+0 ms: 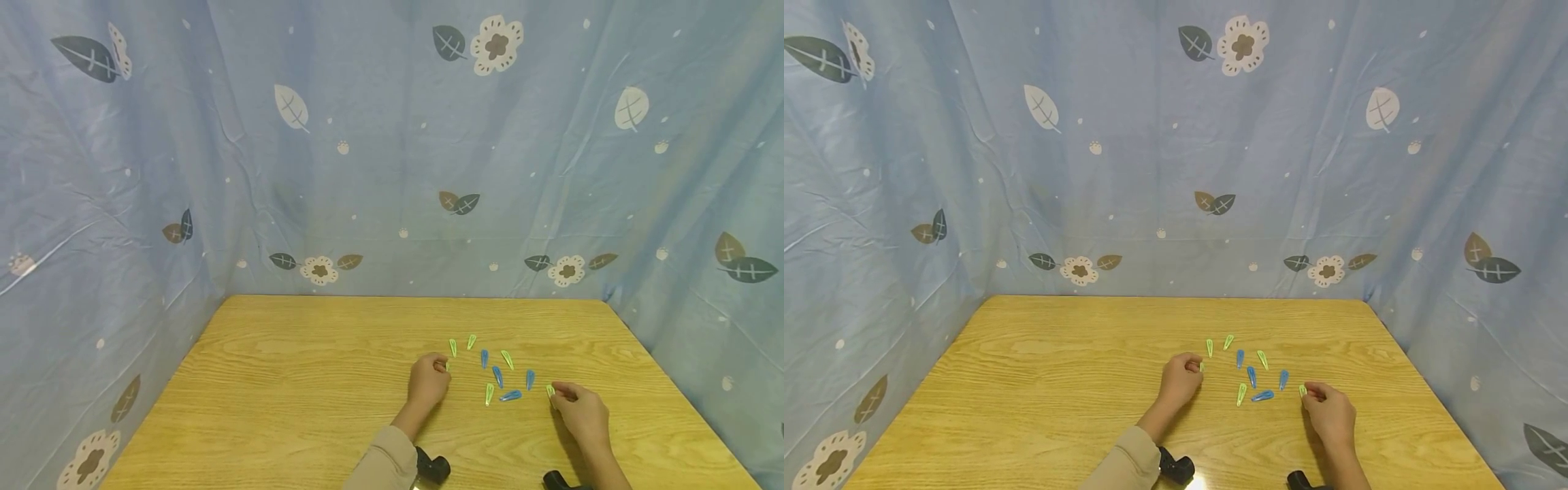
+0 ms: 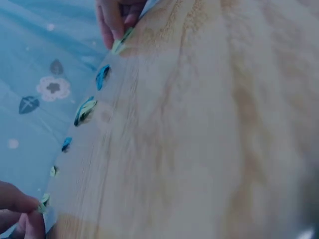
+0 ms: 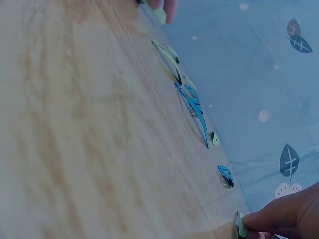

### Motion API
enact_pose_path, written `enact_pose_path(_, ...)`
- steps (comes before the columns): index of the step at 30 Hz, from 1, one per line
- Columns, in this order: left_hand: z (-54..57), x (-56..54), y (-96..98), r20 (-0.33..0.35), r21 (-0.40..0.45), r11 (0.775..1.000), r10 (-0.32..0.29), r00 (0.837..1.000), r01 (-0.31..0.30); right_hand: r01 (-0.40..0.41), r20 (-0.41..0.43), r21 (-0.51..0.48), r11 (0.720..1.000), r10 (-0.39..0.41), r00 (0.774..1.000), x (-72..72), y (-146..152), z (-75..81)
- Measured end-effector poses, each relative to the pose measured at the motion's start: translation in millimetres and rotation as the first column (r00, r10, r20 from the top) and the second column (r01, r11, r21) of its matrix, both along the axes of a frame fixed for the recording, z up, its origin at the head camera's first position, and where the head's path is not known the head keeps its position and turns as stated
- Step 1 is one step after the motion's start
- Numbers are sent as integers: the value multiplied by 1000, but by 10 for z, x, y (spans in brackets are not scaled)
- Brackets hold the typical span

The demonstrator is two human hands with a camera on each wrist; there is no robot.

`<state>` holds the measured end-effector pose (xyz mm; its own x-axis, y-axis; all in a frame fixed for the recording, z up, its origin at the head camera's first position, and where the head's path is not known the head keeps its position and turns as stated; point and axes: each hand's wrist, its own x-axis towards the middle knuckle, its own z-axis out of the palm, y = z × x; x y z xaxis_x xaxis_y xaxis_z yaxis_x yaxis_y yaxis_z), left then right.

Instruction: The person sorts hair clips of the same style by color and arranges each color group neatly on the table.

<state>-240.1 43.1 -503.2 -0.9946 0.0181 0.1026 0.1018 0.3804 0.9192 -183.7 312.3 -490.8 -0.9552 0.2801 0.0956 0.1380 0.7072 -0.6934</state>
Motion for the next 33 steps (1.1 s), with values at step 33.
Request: enact_pose_path(33,-32,-220,-1265,-20,166,973,166,986,-161,24,13,-9,1000,-24,1000,-20,18,-32)
